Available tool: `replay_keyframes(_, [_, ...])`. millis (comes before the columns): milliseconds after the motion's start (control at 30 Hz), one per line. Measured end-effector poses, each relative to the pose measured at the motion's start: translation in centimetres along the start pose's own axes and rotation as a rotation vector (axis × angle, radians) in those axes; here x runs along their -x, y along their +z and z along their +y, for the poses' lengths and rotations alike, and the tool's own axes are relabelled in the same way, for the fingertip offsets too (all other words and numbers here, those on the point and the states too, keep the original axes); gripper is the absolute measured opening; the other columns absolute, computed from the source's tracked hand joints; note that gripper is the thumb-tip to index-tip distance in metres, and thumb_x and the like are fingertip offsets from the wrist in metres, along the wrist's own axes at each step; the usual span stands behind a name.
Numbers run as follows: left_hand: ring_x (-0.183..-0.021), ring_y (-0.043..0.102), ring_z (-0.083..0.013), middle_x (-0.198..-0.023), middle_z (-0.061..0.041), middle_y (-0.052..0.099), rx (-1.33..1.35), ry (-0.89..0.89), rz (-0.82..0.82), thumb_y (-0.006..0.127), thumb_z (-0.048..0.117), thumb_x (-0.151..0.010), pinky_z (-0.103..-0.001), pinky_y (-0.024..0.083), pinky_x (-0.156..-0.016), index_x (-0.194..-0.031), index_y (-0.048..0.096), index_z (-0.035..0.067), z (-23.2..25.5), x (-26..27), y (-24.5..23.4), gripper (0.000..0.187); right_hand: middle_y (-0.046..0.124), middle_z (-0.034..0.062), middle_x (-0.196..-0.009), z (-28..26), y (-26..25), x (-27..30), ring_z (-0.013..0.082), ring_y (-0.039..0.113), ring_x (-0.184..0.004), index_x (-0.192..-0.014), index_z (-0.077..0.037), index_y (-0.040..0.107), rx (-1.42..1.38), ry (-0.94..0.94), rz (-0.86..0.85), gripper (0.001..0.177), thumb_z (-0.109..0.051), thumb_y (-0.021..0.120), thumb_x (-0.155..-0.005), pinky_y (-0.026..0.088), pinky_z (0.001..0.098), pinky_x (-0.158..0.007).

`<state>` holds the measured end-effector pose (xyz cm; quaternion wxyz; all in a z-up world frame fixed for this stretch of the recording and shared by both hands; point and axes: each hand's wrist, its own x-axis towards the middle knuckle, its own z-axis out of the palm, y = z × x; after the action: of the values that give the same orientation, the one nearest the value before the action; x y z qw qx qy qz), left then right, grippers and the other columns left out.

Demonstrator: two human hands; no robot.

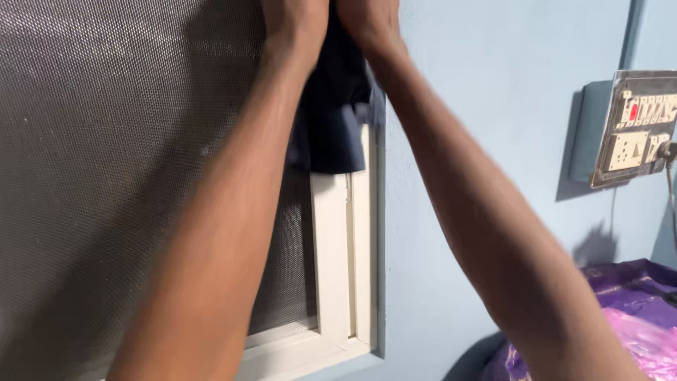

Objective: The person wipes a window frame and glass pane with a blue cloth, moving along the edges and across the surface. The person also wipes the adjacent wall and the mesh screen of the window.

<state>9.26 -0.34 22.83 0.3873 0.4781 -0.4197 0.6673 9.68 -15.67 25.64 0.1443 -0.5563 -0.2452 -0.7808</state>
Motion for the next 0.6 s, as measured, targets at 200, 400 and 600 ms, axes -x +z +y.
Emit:
replay_keyframes(200, [-0.092,0.060,-0.0309,-0.104,-0.018,0.059,-0.097,0.196,0.109,0.064,-0.009,-0.088,-0.042,0.052,-0.071,-0.098,0.061,-0.003,0.8,3.5,-1.8,0.012,0.055,0.0268,-0.060,-3.3,-3.3,4.2,0.0395,0.058,-0.046,-0.067,0.006,0.062,0.033,0.065,-0.087,0.010,-0.001,0.065,-0.074,0.042,0.0461,-0.046])
replay_keyframes(400, [-0.088,0.061,-0.0321,-0.093,-0.017,0.061,-0.091,0.049,-0.001,0.064,-0.002,-0.094,-0.045,0.050,-0.073,-0.095,0.060,-0.002,-1.5,-1.3,0.4,0.005,0.053,0.0194,-0.052,-2.6,-1.4,-0.6,0.0345,0.053,-0.046,-0.061,0.008,0.053,-0.028,-0.255,0.271,0.010,0.001,0.060,-0.060,0.039,0.0451,-0.042])
replay_keyframes(600, [-0.085,0.062,-0.0256,-0.088,-0.012,0.063,-0.131,-0.022,0.006,0.064,-0.001,-0.093,-0.039,0.051,-0.072,-0.092,0.062,0.000,-1.0,0.0,0.7,0.003,0.049,0.0179,-0.047,-2.3,-2.7,0.1,0.0210,0.046,-0.039,-0.060,0.009,0.053,-0.013,-0.030,-0.010,0.022,-0.002,0.068,-0.072,0.036,0.0398,-0.041])
